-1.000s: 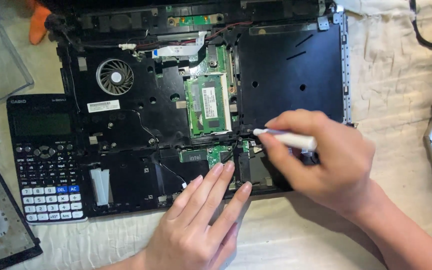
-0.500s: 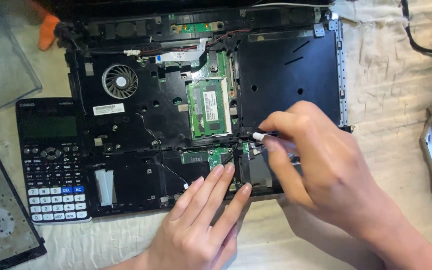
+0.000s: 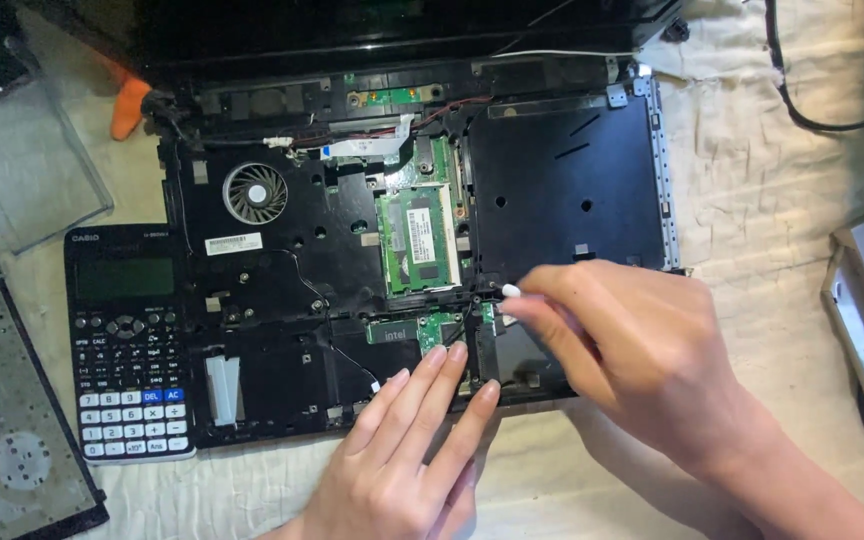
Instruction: The person is performing internal repairs on a laptop, including adjusting the cooling fan and installing an optical drive.
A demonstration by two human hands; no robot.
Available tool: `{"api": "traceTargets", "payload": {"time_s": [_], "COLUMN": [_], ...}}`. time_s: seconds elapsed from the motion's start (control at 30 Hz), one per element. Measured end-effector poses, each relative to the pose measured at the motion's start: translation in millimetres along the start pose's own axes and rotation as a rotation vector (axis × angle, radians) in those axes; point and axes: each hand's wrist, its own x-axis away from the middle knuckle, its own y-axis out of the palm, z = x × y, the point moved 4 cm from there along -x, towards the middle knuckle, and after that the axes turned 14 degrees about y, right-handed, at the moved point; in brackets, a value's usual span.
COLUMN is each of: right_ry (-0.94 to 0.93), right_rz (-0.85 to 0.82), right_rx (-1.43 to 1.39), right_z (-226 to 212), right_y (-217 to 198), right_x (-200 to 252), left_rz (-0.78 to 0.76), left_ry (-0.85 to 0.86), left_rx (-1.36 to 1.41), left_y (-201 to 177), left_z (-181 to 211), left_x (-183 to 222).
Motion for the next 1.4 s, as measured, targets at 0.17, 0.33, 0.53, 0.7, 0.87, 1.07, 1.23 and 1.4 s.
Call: {"api": "traceTargets", "payload": {"time_s": [0.17, 0.33, 0.53, 0.7, 0.87, 1.07, 1.23, 1.4], "right_ry": [0.033, 0.035, 0.103, 0.043, 0.032, -0.029, 0.068, -0.015], "right_rz": [-0.023, -0.049, 0.034, -0.051, 0.002, -0.050, -0.003, -0.048], "right_rx": [0.005, -0.030, 0.090, -0.072, 0.009, -0.011, -0.019, -0.019], "right_z": [-1.3, 2.3, 6.9, -4.1, 1.4, -1.7, 6.4, -7.4], "right_y": [-4.2, 0.5, 2.8, -0.6, 2.8, 3.0, 2.4, -2.6], "right_x": [-3.7, -2.1, 1.6, -4.6, -0.7, -1.8, 0.0, -7.6], "left_rz": [-0.007, -0.043, -0.036, -0.034, -0.019, -0.007, -0.018, -0.010], "left_ry": [0.004, 0.021, 0.018, 0.009, 0.011, -0.004, -0.003, 0.017], "left_rx": [0.009, 0.031, 0.016, 0.023, 0.020, 0.020, 0.033, 0.011], "left_y": [0.3, 2.1, 3.7, 2.7, 3.5, 2.0, 2.5, 1.9], "left_z": [-0.4, 0.1, 0.6, 0.1, 0.6, 0.1, -0.7, -0.2], "left_x": [-0.1, 3.3, 4.3, 3.1, 3.4, 0.9, 2.6, 2.3]}}
